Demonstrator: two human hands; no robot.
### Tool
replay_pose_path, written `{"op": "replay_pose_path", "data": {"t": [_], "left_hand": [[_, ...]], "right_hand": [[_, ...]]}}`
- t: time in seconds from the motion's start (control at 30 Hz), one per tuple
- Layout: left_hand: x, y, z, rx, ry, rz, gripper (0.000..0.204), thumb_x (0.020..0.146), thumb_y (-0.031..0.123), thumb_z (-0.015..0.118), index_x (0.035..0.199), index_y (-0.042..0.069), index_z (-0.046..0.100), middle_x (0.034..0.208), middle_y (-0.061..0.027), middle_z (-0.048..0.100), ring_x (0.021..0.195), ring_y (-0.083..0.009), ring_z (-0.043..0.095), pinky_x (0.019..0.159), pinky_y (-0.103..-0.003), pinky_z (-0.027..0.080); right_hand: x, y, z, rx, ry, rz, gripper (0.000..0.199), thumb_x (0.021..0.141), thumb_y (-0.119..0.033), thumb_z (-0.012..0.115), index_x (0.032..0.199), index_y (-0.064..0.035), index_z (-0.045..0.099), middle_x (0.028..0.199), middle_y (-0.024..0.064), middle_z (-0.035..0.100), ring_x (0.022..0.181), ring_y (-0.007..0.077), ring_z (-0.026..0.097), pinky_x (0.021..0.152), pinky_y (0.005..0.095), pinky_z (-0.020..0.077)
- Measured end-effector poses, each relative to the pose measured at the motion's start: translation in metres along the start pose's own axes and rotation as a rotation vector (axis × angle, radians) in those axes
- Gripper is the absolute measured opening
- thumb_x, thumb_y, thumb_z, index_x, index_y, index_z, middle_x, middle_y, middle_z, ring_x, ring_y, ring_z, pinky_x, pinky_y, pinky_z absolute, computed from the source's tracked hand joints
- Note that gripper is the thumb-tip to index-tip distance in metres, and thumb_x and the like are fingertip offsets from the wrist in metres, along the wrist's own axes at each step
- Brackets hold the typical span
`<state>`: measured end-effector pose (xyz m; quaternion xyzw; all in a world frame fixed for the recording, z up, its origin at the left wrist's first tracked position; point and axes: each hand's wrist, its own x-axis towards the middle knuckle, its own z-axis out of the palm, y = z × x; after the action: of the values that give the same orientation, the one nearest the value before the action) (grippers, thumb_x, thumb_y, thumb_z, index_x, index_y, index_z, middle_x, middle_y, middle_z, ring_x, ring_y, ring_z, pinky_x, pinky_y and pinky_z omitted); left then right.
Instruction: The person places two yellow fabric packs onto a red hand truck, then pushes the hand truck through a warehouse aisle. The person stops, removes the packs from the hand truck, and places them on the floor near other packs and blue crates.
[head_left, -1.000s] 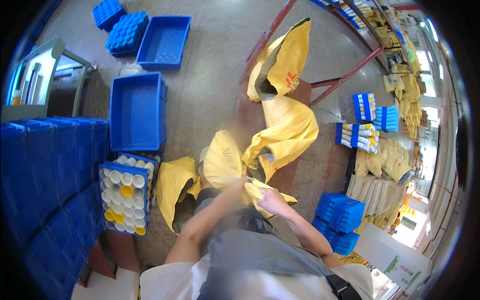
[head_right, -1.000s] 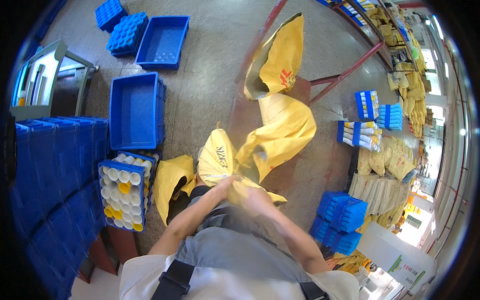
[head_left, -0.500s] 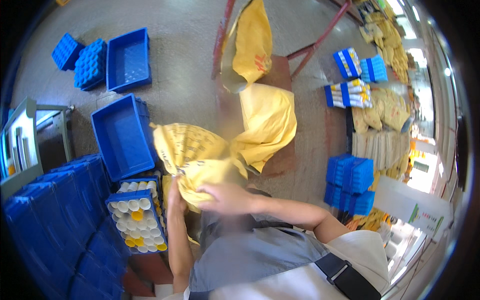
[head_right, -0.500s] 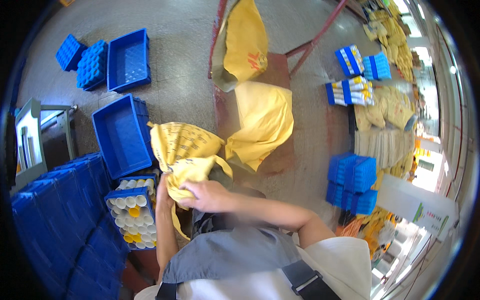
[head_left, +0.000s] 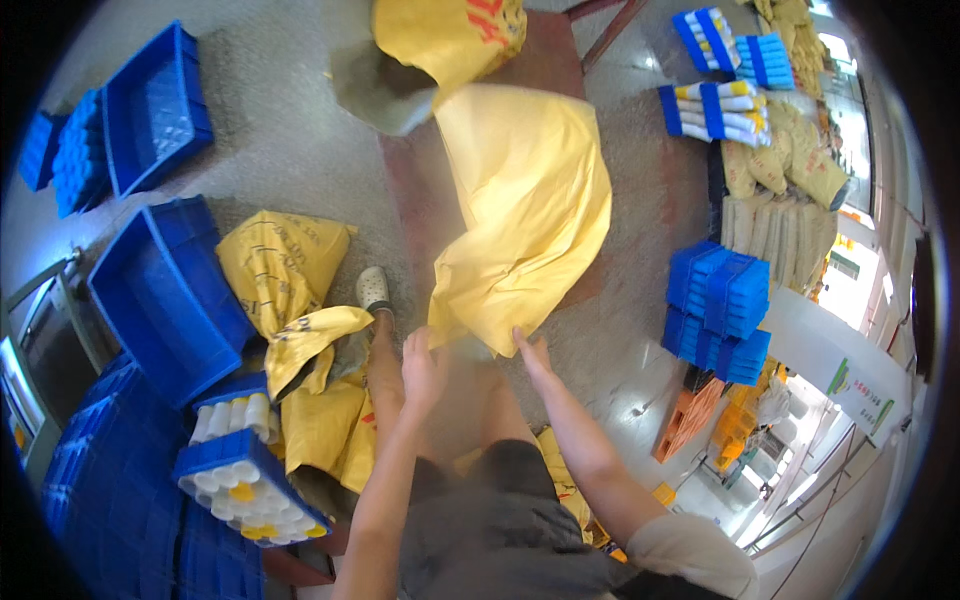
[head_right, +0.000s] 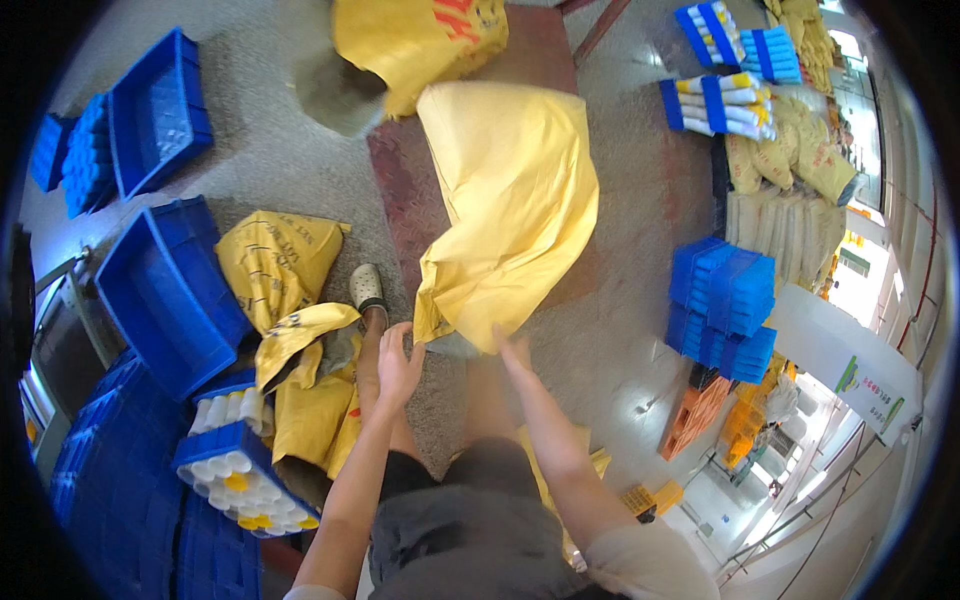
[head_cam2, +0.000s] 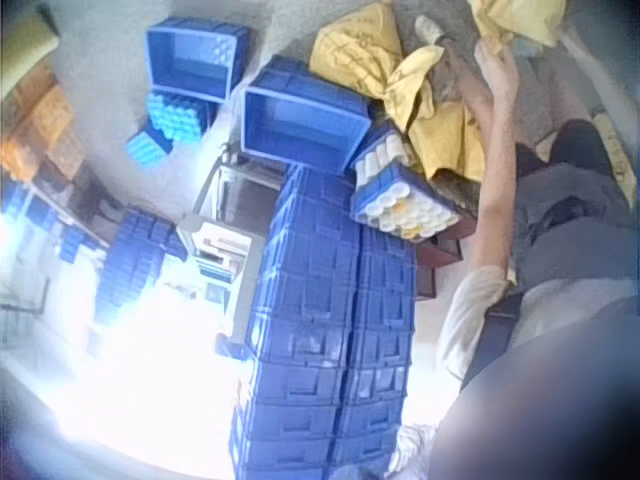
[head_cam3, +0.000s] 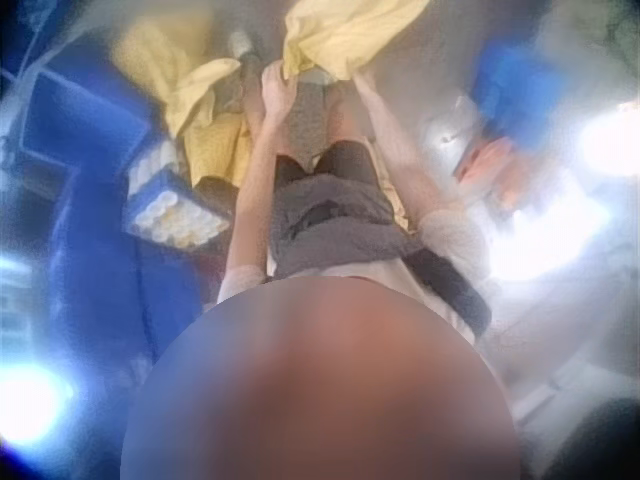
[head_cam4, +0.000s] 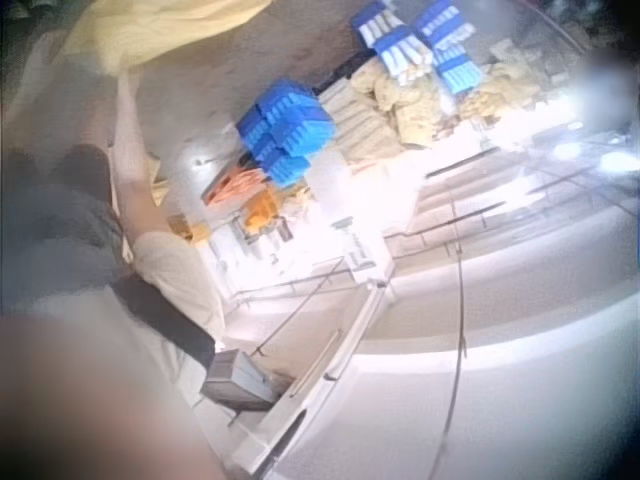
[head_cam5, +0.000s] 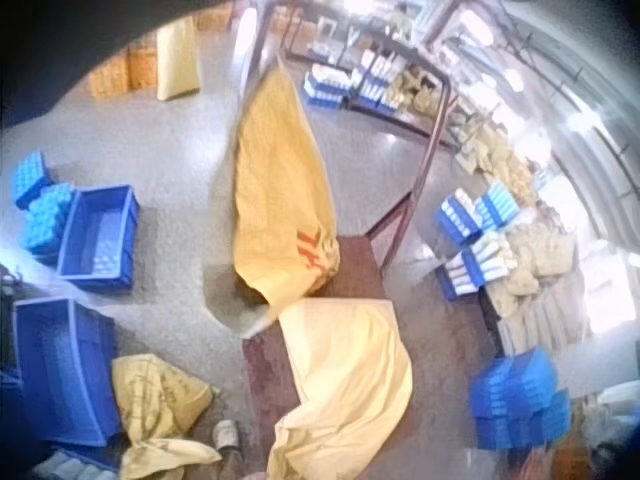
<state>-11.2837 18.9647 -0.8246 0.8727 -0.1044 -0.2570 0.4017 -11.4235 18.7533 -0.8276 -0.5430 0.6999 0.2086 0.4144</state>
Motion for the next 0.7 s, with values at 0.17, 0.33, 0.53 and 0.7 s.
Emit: {"op": "replay_pose_path", "data": {"t": [0.17, 0.33, 0.53, 0.7], "left_hand": [[0.035, -0.136, 0.189, 0.213, -0.208, -0.639, 0.046, 0.082, 0.025, 0.078, 0.118, -0.002, 0.068, 0.115, -0.0209, 0.071, 0.105, -0.0350, 0.069, 0.087, -0.041, 0.054], [0.047, -0.109, 0.197, 0.039, -0.708, -0.522, 0.034, 0.083, 0.020, 0.073, 0.104, -0.007, 0.072, 0.099, -0.0267, 0.073, 0.097, -0.0387, 0.072, 0.081, -0.044, 0.056], [0.018, 0.037, 0.145, 0.038, -0.670, -0.352, 0.029, 0.087, 0.016, 0.062, 0.102, -0.006, 0.072, 0.101, -0.0309, 0.071, 0.097, -0.0459, 0.069, 0.080, -0.049, 0.055], [0.003, 0.125, 0.136, -0.046, -0.322, -0.514, 0.030, 0.089, 0.017, 0.060, 0.101, -0.007, 0.072, 0.103, -0.0325, 0.070, 0.103, -0.0446, 0.069, 0.086, -0.051, 0.055]], "right_hand": [[0.087, -0.005, 0.021, 0.387, 0.178, -0.326, 0.062, 0.091, -0.025, 0.074, 0.137, 0.0060, 0.047, 0.130, 0.0174, 0.060, 0.119, 0.0253, 0.058, 0.100, 0.0395, 0.0483], [0.103, -0.007, -0.012, 0.518, -0.040, -0.127, 0.042, 0.091, -0.014, 0.067, 0.128, 0.0050, 0.057, 0.113, 0.0108, 0.066, 0.100, 0.0186, 0.064, 0.085, 0.0334, 0.0534], [0.081, -0.027, -0.090, 0.500, -0.115, -0.215, 0.045, 0.091, -0.018, 0.077, 0.126, 0.0052, 0.063, 0.115, 0.0114, 0.071, 0.100, 0.0191, 0.068, 0.087, 0.0333, 0.0547], [0.112, -0.017, -0.163, 0.347, -0.244, -0.360, 0.034, 0.086, -0.012, 0.076, 0.115, 0.0053, 0.069, 0.101, 0.0119, 0.073, 0.086, 0.0200, 0.070, 0.077, 0.0361, 0.0564]]}}
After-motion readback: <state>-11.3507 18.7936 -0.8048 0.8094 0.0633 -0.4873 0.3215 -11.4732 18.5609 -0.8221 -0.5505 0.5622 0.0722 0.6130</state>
